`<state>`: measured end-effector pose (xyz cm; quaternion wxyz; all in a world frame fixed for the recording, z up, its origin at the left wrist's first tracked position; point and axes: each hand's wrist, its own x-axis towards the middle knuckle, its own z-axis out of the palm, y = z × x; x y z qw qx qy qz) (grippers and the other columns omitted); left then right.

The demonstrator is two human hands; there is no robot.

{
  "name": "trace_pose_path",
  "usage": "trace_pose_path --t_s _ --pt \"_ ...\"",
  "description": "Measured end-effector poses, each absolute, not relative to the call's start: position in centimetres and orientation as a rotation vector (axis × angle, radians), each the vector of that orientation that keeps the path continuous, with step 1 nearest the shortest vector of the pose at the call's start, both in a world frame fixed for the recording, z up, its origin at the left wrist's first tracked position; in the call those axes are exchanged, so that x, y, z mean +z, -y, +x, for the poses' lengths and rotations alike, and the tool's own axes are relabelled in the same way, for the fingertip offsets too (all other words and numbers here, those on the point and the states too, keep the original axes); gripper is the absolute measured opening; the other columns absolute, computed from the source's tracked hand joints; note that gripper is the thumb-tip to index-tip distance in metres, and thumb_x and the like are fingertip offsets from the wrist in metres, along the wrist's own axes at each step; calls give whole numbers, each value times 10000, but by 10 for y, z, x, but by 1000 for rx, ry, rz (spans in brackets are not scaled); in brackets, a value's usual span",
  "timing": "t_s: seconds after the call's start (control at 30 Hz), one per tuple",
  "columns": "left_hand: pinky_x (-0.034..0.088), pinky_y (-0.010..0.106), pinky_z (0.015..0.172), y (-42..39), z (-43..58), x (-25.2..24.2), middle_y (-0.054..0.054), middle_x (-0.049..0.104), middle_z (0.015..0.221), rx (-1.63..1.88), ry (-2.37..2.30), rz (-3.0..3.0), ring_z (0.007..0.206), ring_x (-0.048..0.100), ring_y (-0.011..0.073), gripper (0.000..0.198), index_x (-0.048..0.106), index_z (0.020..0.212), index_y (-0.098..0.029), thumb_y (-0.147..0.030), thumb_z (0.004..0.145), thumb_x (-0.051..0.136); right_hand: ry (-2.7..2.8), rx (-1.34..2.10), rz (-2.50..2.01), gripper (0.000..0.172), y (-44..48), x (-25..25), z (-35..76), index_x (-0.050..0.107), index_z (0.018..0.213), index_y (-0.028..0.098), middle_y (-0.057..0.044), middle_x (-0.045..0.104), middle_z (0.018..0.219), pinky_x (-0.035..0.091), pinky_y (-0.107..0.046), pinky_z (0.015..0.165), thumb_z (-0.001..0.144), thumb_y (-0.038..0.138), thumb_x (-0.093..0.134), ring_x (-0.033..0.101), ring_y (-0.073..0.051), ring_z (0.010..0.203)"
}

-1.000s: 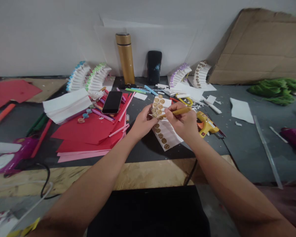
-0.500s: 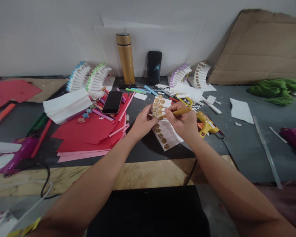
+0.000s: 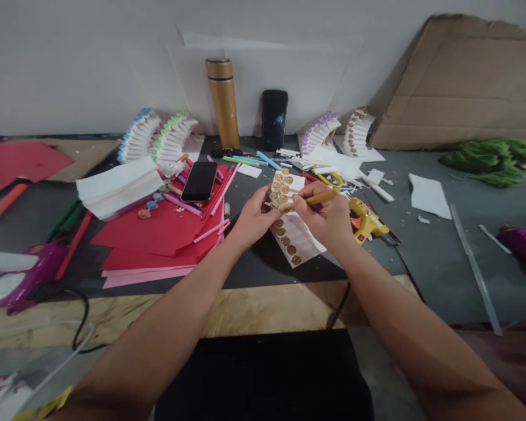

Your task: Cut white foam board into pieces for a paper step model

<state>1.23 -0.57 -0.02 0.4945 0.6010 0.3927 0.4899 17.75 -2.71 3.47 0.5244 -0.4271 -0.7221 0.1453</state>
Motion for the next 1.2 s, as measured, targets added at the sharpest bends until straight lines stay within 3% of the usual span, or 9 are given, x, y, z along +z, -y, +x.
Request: trace_pose_path --t_s 0.23,0.5,0.77,1.2 --pt "498 372 923 6 13 0 121 630 1249 1203 -935 1444 1104 615 251 606 523 1267 -152 -185 678 662 1666 357 -1062 183 25 37 181 544 685 205 49 487 570 304 -251 475 845 262 611 394 -87 489" --pt "494 357 916 5 13 0 121 619 1262 1199 -949 1456 1097 611 244 602 529 1272 -154 -186 685 656 1696 403 -1020 160 24 33 179 585 743 194 27 553 651 330 -249 504 867 288 620 441 -90 540" --pt "508 347 867 6 13 -1 119 621 1258 1187 -960 1437 1057 617 236 632 520 1298 -157 -193 681 656 1635 402 -1091 183 25 37 178 572 700 195 43 493 578 291 -245 472 851 285 624 382 -80 497" --pt "517 347 855 6 12 0 113 619 1253 1184 -953 1457 1058 615 233 594 531 1279 -163 -171 695 642 1640 451 -1077 163 26 38 176 580 705 190 36 528 597 312 -238 471 841 269 621 417 -80 506"
